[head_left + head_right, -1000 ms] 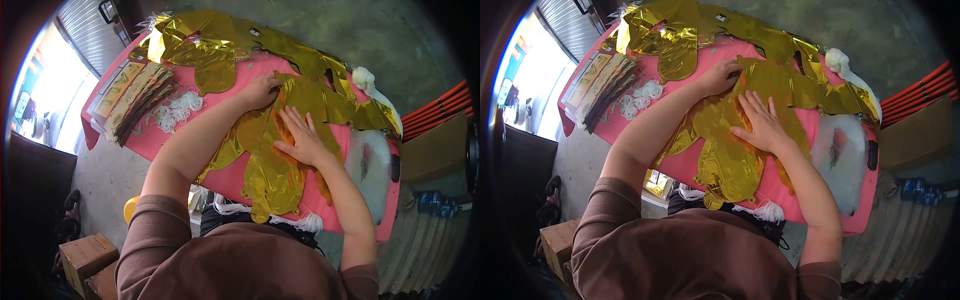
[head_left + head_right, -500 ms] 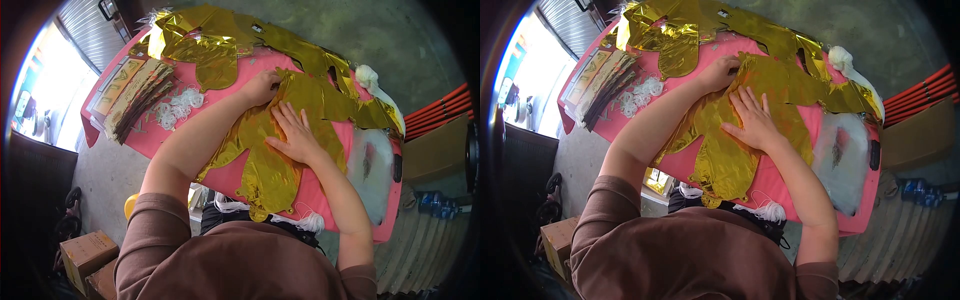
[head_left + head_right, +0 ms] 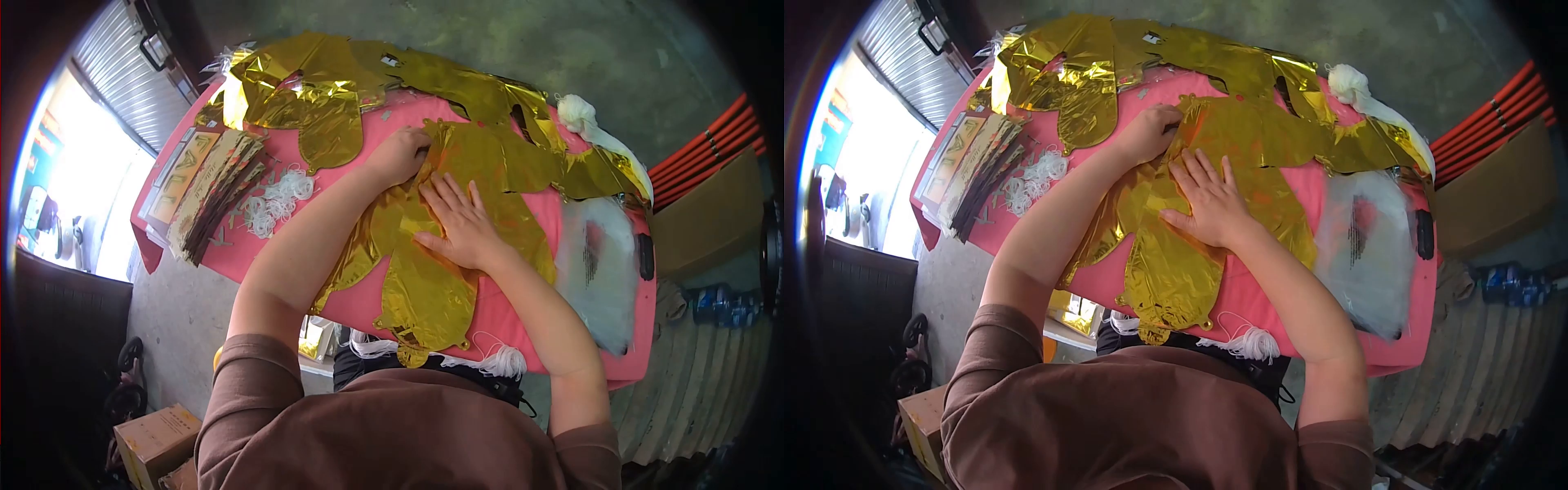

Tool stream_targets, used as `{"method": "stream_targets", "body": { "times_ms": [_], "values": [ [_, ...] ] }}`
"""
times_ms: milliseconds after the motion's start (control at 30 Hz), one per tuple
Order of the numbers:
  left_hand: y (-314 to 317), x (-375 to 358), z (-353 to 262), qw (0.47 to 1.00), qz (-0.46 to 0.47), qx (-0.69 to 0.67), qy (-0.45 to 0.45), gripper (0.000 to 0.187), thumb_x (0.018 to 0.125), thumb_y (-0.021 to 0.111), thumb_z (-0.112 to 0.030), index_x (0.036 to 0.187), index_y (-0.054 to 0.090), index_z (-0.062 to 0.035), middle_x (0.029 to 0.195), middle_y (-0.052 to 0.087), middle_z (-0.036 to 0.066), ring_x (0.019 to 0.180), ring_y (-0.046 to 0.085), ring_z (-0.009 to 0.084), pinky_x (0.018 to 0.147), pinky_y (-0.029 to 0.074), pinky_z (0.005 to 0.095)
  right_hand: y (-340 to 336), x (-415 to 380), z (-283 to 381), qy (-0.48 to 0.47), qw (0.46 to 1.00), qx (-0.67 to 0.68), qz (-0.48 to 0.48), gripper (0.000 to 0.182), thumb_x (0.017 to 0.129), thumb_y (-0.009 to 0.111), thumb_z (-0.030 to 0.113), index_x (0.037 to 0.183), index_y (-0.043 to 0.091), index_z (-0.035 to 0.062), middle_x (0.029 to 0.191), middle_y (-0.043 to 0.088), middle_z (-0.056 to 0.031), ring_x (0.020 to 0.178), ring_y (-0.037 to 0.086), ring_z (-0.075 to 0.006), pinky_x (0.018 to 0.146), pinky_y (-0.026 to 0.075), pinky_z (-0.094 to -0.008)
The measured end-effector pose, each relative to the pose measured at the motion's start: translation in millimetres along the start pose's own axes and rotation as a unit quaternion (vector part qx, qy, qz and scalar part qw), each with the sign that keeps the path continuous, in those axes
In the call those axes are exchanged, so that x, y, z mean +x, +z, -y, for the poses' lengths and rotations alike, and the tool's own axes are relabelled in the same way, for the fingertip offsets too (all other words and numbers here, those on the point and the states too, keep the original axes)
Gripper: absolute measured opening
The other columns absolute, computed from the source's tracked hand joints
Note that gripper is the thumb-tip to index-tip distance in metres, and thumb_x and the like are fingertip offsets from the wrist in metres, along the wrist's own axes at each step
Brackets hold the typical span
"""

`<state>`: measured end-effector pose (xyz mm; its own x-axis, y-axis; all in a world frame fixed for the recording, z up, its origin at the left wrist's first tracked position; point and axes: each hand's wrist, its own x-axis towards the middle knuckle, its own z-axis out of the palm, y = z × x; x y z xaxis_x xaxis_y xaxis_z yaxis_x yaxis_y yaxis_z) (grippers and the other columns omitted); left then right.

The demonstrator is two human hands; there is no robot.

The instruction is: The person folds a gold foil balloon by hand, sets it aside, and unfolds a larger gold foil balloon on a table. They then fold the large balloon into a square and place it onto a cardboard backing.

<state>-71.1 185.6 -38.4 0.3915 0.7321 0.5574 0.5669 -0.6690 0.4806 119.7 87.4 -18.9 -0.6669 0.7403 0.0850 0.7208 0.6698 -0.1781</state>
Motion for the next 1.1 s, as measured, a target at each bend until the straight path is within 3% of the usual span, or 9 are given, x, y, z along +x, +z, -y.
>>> {"method": "stream_targets", "body": {
  "times_ms": [67, 167, 233, 300, 367, 400, 467, 767, 1100],
  "values": [
    [-7.4, 0.7, 1.8, 0.999, 0.012, 0.036, 0.024, 0.02, 0.071, 0.056, -0.002, 0.09, 0.061, 0.0014, 0.085, 0.062, 0.018, 0.085, 0.057, 0.0348, 0.077, 0.047, 0.0389, -0.5, 0.4, -0.2, -0.002, 1.0, -0.002, 0.0, 0.079, 0.084, 0.043, 0.06, 0.141, 0.026, 0.0083, 0.147, 0.021, -0.0169, 0.138, 0.015, -0.0313, 0.11, 0.005, -0.0518],
    [-28.6, 2.1, -4.0, 0.996, 0.04, 0.072, -0.027, 0.022, 0.074, 0.056, -0.006, 0.095, 0.063, -0.0005, 0.085, 0.064, 0.016, 0.086, 0.059, 0.0321, 0.079, 0.047, 0.038, -1.3, 1.0, -0.4, -0.005, 1.0, -0.011, 0.012, 0.079, 0.084, 0.042, 0.061, 0.141, 0.025, 0.0079, 0.147, 0.02, -0.0177, 0.138, 0.015, -0.0323, 0.11, 0.006, -0.0525],
    [-42.5, 2.3, -14.1, 0.973, 0.074, 0.0, -0.22, 0.025, 0.077, 0.056, -0.011, 0.1, 0.064, -0.0025, 0.085, 0.065, 0.015, 0.088, 0.061, 0.0297, 0.081, 0.048, 0.0371, 0.4, 0.5, -0.7, -0.006, 1.0, -0.024, 0.016, 0.08, 0.085, 0.04, 0.061, 0.141, 0.023, 0.0079, 0.147, 0.019, -0.0174, 0.138, 0.014, -0.0326, 0.11, 0.006, -0.0525],
    [-48.1, -1.9, -21.0, 0.961, 0.108, 0.009, -0.255, 0.026, 0.078, 0.057, -0.013, 0.101, 0.064, -0.0031, 0.09, 0.066, 0.015, 0.09, 0.062, 0.0288, 0.082, 0.048, 0.0366, 1.1, 1.8, -1.8, -0.006, 1.0, -0.023, 0.02, 0.079, 0.085, 0.04, 0.061, 0.141, 0.023, 0.008, 0.148, 0.019, -0.0173, 0.138, 0.014, -0.0324, 0.11, 0.006, -0.0525],
    [-50.3, -8.0, -22.7, 0.978, 0.124, 0.078, -0.149, 0.026, 0.079, 0.057, -0.013, 0.102, 0.064, -0.0024, 0.095, 0.064, 0.015, 0.092, 0.06, 0.0295, 0.084, 0.047, 0.0376, 0.8, 0.2, -1.2, -0.009, 0.999, -0.024, 0.023, 0.079, 0.085, 0.039, 0.061, 0.141, 0.023, 0.008, 0.148, 0.018, -0.0173, 0.138, 0.013, -0.0322, 0.11, 0.006, -0.0524],
    [-48.3, -10.3, -21.0, 0.978, 0.123, 0.08, -0.15, 0.026, 0.079, 0.057, -0.013, 0.102, 0.064, -0.0024, 0.095, 0.064, 0.015, 0.092, 0.06, 0.0295, 0.084, 0.047, 0.0376, -0.5, 0.3, -0.8, -0.006, 0.999, -0.026, 0.028, 0.079, 0.085, 0.039, 0.061, 0.141, 0.023, 0.0081, 0.148, 0.017, -0.0171, 0.138, 0.012, -0.0319, 0.11, 0.005, -0.0522],
    [-41.7, -15.4, -15.8, 0.992, 0.074, 0.099, -0.005, 0.026, 0.079, 0.056, -0.012, 0.102, 0.063, -0.0026, 0.104, 0.062, 0.013, 0.099, 0.057, 0.0296, 0.088, 0.045, 0.0381, -2.5, 2.2, 0.7, -0.006, 0.999, -0.027, 0.029, 0.079, 0.086, 0.038, 0.061, 0.141, 0.023, 0.0082, 0.148, 0.017, -0.0169, 0.139, 0.012, -0.0316, 0.11, 0.005, -0.0521],
    [-27.4, -27.7, -8.7, 0.991, 0.055, 0.12, 0.002, 0.023, 0.08, 0.056, -0.016, 0.1, 0.066, -0.0082, 0.109, 0.06, 0.006, 0.106, 0.051, 0.0258, 0.091, 0.041, 0.0386, -8.5, 6.7, -0.5, 0.002, 0.999, -0.009, 0.042, 0.078, 0.085, 0.041, 0.061, 0.141, 0.025, 0.0093, 0.148, 0.018, -0.0154, 0.139, 0.013, -0.03, 0.11, 0.005, -0.0526],
    [-28.9, -26.2, -5.3, 0.994, 0.057, 0.093, 0.008, 0.022, 0.082, 0.055, -0.014, 0.098, 0.064, -0.0029, 0.108, 0.059, 0.011, 0.105, 0.052, 0.0289, 0.091, 0.042, 0.0386, -3.7, 18.8, -6.5, 0.006, 1.0, -0.019, 0.025, 0.079, 0.083, 0.042, 0.062, 0.141, 0.027, 0.0106, 0.149, 0.018, -0.0139, 0.139, 0.013, -0.0284, 0.11, 0.005, -0.0521]
  ]
}}
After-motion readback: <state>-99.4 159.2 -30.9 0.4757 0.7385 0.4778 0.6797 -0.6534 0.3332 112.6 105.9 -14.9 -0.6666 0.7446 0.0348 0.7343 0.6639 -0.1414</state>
